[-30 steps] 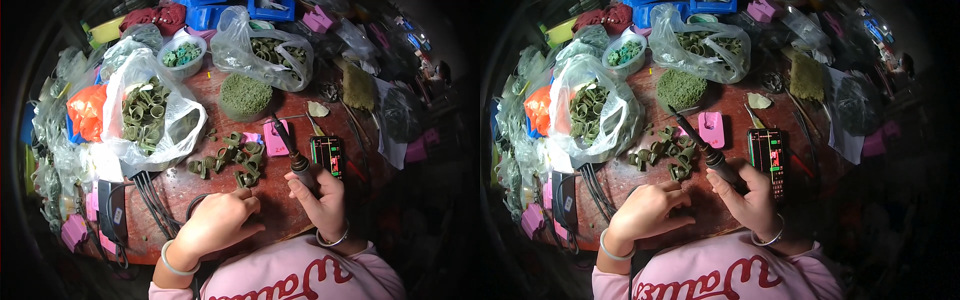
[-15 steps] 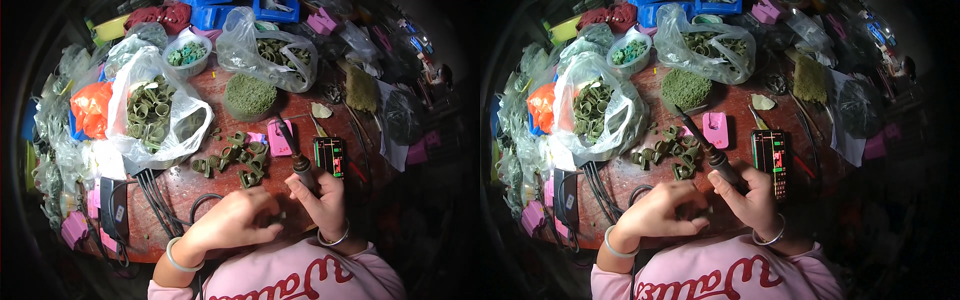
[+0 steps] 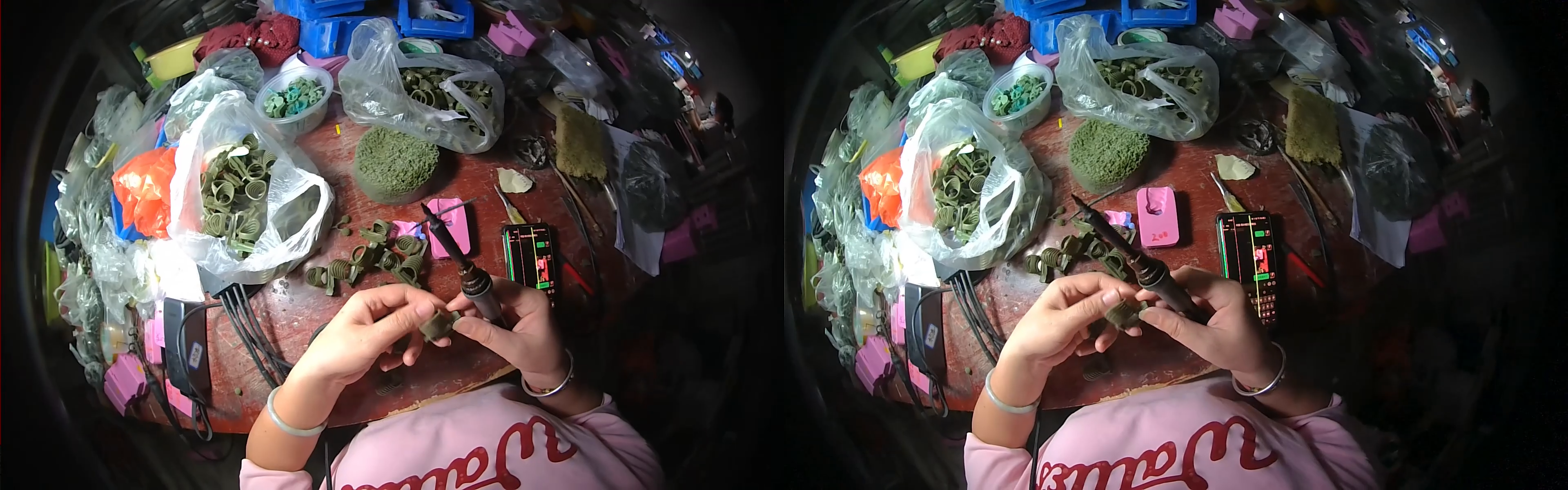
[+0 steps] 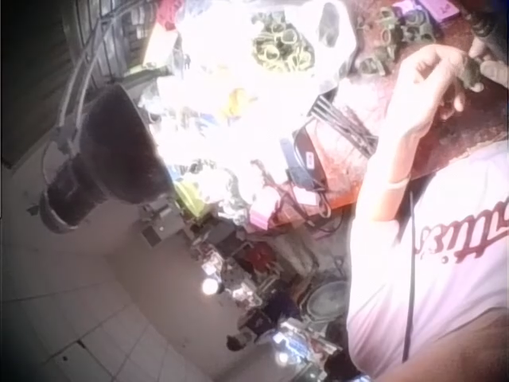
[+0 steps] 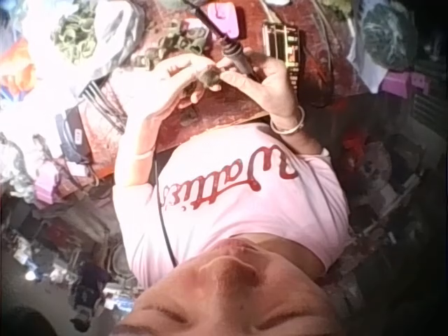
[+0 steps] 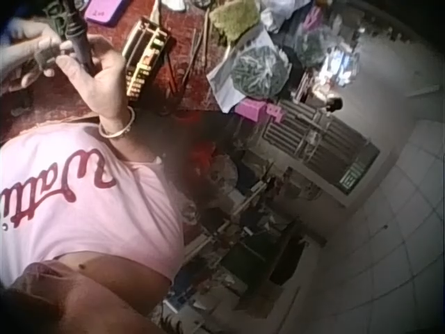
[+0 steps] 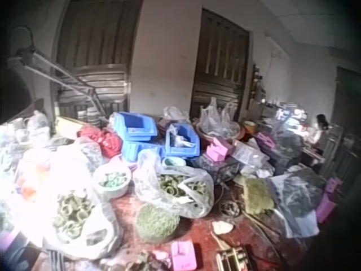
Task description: The recorder uses a soldering iron to assemble or weld small green wax/plastic figurine components at a workbench.
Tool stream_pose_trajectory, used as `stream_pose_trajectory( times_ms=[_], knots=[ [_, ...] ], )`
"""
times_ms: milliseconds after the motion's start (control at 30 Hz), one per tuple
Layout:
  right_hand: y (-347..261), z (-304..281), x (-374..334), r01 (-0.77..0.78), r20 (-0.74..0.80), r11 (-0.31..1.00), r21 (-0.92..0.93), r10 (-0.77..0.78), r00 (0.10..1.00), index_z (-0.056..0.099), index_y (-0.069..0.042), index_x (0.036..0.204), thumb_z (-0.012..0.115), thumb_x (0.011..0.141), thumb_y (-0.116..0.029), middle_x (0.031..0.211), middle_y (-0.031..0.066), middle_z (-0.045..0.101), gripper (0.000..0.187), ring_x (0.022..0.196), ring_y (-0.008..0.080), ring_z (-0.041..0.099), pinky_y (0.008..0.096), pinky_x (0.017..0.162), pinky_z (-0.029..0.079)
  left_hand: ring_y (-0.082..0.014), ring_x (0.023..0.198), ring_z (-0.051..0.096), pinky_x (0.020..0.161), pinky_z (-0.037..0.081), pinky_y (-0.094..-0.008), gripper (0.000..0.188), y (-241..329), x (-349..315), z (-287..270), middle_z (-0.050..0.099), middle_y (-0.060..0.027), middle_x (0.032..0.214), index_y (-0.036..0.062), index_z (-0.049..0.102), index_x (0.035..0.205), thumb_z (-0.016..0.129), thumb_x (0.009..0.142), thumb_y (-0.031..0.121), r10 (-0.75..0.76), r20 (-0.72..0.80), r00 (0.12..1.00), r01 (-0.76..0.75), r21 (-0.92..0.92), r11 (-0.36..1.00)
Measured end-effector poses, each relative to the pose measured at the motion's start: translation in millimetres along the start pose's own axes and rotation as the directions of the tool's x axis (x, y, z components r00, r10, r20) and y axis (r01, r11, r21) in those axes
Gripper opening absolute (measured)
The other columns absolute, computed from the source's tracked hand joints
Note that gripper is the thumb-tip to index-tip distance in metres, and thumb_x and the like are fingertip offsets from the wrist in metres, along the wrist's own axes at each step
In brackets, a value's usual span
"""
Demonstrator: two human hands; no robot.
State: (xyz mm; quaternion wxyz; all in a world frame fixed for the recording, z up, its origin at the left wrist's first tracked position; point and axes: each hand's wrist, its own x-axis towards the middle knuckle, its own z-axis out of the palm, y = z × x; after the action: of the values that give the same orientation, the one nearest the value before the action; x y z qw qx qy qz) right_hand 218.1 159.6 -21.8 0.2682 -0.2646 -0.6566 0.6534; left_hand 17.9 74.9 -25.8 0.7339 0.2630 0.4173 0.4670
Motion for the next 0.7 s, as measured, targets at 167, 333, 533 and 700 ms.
stream_pose_trajectory(
  times_ms=[167,333,533,700],
  knots=[
    [-3,5,2,-0.031,-0.06,0.999,0.007,0.031,0.998,0.06,-0.004,0.096,0.07,0.087,-0.007,0.082,-0.006,0.056,0.014,0.07,-0.001,0.047,0.0162,0.06,0.036,-0.0062,0.064,0.056,0.045,0.037,-0.0181,0.029,3,-1,6,0.063,-0.0018,0.091,0.0055,0.059,0.119,0.056,0.097,0.024,0.113,-0.111,0.987,-0.124,-0.099,0.987],
    [-11,4,3,-0.202,-0.078,0.973,0.113,0.212,0.974,0.059,-0.006,0.093,0.071,0.088,-0.012,0.074,-0.0105,0.044,0.015,0.065,0.0001,0.035,0.0177,0.057,0.027,-0.0027,0.067,0.055,0.05,0.041,-0.0164,0.038,6,-4,10,0.062,0.0003,0.094,0.0075,0.058,0.122,0.071,0.086,0.013,0.201,-0.117,0.973,-0.187,0.121,0.975],
    [-13,4,1,-0.288,-0.044,0.938,0.191,0.302,0.952,0.06,-0.005,0.095,0.071,0.088,-0.014,0.075,-0.0104,0.045,0.016,0.065,0.0001,0.036,0.0175,0.058,0.027,-0.0042,0.064,0.057,0.047,0.041,-0.0156,0.038,1,-3,8,0.063,-0.0011,0.092,0.0033,0.059,0.118,0.073,0.083,0.007,0.292,-0.129,0.948,-0.265,0.192,0.945],
    [-13,5,1,-0.275,-0.052,0.944,0.181,0.289,0.956,0.061,-0.004,0.097,0.071,0.088,-0.014,0.077,-0.0098,0.049,0.017,0.067,0.0001,0.038,0.0173,0.059,0.029,-0.0019,0.065,0.054,0.051,0.043,-0.017,0.033,2,-3,9,0.064,0.0006,0.092,0.006,0.063,0.115,0.073,0.084,0.013,0.29,-0.138,0.947,-0.254,0.23,0.939]
  ],
)
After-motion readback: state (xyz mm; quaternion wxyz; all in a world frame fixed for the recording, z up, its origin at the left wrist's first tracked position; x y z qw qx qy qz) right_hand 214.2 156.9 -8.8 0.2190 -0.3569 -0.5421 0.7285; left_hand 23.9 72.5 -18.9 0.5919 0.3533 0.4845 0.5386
